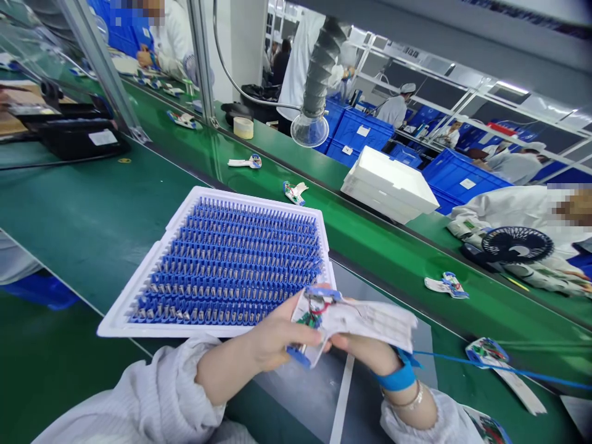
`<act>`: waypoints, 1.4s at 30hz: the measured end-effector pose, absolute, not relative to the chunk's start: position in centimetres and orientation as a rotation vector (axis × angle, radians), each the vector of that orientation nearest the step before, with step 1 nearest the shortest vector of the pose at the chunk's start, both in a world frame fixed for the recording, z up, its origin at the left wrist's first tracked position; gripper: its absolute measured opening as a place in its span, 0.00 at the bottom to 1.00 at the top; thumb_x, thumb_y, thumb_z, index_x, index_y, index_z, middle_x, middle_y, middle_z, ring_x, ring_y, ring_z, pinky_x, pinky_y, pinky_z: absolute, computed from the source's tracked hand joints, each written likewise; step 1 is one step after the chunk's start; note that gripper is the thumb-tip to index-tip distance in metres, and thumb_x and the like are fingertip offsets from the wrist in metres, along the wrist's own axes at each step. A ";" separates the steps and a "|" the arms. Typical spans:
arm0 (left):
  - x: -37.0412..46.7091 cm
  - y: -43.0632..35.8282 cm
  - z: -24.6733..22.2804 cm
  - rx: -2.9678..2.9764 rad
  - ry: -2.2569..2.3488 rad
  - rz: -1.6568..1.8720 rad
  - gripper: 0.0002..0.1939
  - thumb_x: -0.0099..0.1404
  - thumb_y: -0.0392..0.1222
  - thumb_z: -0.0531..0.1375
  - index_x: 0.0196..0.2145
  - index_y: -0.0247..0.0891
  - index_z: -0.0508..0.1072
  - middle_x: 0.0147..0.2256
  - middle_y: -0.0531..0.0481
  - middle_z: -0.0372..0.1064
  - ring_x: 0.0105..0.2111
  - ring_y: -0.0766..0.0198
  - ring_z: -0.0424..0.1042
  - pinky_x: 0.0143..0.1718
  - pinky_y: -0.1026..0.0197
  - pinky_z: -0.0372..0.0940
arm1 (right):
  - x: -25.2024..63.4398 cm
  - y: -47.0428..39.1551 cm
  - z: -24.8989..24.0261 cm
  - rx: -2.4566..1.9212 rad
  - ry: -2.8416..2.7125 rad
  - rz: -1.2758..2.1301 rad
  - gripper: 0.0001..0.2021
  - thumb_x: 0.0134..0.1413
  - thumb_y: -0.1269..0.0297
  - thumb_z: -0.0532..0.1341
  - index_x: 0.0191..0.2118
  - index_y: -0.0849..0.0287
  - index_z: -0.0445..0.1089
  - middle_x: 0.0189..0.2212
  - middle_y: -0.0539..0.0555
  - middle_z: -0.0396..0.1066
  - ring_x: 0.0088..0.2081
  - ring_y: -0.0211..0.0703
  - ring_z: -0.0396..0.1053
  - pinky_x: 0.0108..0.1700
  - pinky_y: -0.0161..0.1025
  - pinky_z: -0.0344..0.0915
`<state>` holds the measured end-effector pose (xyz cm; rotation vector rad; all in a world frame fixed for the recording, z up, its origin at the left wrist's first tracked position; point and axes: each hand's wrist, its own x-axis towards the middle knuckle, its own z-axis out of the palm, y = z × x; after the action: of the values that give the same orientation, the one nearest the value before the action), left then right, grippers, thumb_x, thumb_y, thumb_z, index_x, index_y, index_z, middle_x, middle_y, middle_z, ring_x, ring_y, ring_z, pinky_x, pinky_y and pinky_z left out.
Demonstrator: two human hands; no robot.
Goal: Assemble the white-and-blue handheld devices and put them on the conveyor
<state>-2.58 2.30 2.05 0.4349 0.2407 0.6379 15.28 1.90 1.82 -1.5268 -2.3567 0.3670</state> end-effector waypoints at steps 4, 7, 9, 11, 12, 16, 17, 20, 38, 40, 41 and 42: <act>-2.9 2.9 2.7 0.412 0.464 0.818 0.26 0.45 0.32 0.66 0.44 0.32 0.66 0.30 0.46 0.75 0.31 0.64 0.74 0.32 0.67 0.64 | 16.5 2.0 3.3 -1.552 -2.297 0.545 0.05 0.58 0.68 0.57 0.33 0.62 0.69 0.29 0.50 0.70 0.30 0.37 0.68 0.32 0.35 0.66; -3.1 3.1 2.8 0.373 0.538 0.865 0.36 0.44 0.31 0.62 0.52 0.36 0.59 0.35 0.46 0.76 0.34 0.61 0.74 0.34 0.63 0.64 | 17.8 1.2 6.1 -1.553 -2.263 0.661 0.07 0.52 0.74 0.54 0.29 0.60 0.69 0.23 0.48 0.70 0.25 0.35 0.66 0.28 0.31 0.64; -3.1 3.1 2.8 0.354 0.540 0.872 0.41 0.41 0.30 0.60 0.55 0.38 0.55 0.37 0.46 0.75 0.33 0.59 0.74 0.35 0.61 0.65 | 18.4 0.3 7.9 -1.455 -2.270 0.849 0.08 0.51 0.76 0.54 0.28 0.59 0.69 0.24 0.47 0.71 0.25 0.34 0.67 0.29 0.30 0.64; -2.9 2.9 2.8 0.370 0.526 0.853 0.44 0.40 0.29 0.59 0.57 0.37 0.52 0.35 0.48 0.75 0.33 0.60 0.74 0.35 0.60 0.64 | 18.3 -0.5 9.2 -1.303 -2.238 1.023 0.09 0.51 0.77 0.55 0.31 0.57 0.69 0.27 0.47 0.72 0.27 0.34 0.68 0.31 0.29 0.65; -2.9 2.9 2.9 0.387 0.526 0.836 0.45 0.40 0.30 0.59 0.58 0.37 0.50 0.33 0.48 0.75 0.33 0.60 0.73 0.36 0.60 0.64 | 18.0 -0.8 9.6 -1.236 -2.211 1.059 0.10 0.53 0.77 0.55 0.33 0.56 0.69 0.29 0.47 0.73 0.29 0.34 0.69 0.32 0.30 0.66; -2.7 2.4 2.6 0.497 0.555 0.734 0.49 0.40 0.29 0.60 0.60 0.40 0.47 0.34 0.50 0.73 0.37 0.60 0.72 0.38 0.61 0.62 | 16.7 -1.2 9.5 -1.161 -2.213 0.908 0.09 0.58 0.75 0.56 0.38 0.54 0.69 0.32 0.48 0.73 0.32 0.34 0.70 0.34 0.30 0.64; -2.7 2.4 2.4 0.530 0.552 0.714 0.50 0.40 0.28 0.61 0.60 0.42 0.47 0.36 0.51 0.73 0.37 0.60 0.71 0.37 0.62 0.61 | 16.5 -1.1 9.3 -1.165 -2.232 0.865 0.09 0.59 0.75 0.56 0.39 0.54 0.69 0.32 0.48 0.73 0.32 0.34 0.69 0.34 0.31 0.64; -2.7 2.2 1.6 0.634 0.507 0.687 0.51 0.43 0.28 0.64 0.61 0.46 0.46 0.40 0.51 0.70 0.40 0.61 0.70 0.37 0.64 0.60 | 16.3 -0.7 8.8 -1.200 -2.286 0.774 0.08 0.60 0.74 0.56 0.40 0.55 0.69 0.32 0.49 0.72 0.32 0.36 0.69 0.34 0.33 0.63; -2.5 1.3 2.0 0.821 0.657 1.006 0.41 0.58 0.39 0.63 0.62 0.42 0.44 0.49 0.46 0.67 0.49 0.61 0.67 0.52 0.60 0.61 | 13.6 -1.8 5.4 -1.278 -2.279 -0.154 0.13 0.61 0.69 0.55 0.51 0.61 0.60 0.37 0.57 0.72 0.36 0.42 0.71 0.33 0.35 0.69; -2.5 1.2 2.0 0.854 0.668 0.992 0.42 0.58 0.40 0.63 0.63 0.42 0.44 0.49 0.46 0.67 0.48 0.60 0.68 0.52 0.59 0.62 | 13.7 -1.7 5.6 -1.259 -2.298 -0.179 0.12 0.60 0.71 0.55 0.50 0.61 0.61 0.37 0.58 0.72 0.35 0.42 0.71 0.32 0.35 0.69; -2.5 1.1 2.0 0.876 0.673 0.989 0.42 0.58 0.40 0.63 0.63 0.42 0.43 0.50 0.45 0.66 0.48 0.60 0.68 0.52 0.59 0.61 | 13.7 -1.7 5.7 -1.252 -2.303 -0.197 0.12 0.60 0.71 0.55 0.49 0.62 0.62 0.37 0.58 0.71 0.35 0.42 0.71 0.32 0.35 0.69; -2.6 1.0 1.9 0.901 0.678 0.990 0.42 0.58 0.41 0.63 0.63 0.41 0.43 0.51 0.45 0.65 0.49 0.60 0.67 0.53 0.58 0.61 | 13.8 -1.8 5.8 -1.242 -2.307 -0.220 0.12 0.59 0.72 0.55 0.49 0.62 0.62 0.36 0.58 0.71 0.35 0.42 0.71 0.32 0.35 0.69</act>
<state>-2.56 1.00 1.95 0.9006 0.6781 0.9897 13.82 -1.76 5.78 -1.2418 -2.3072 -0.2200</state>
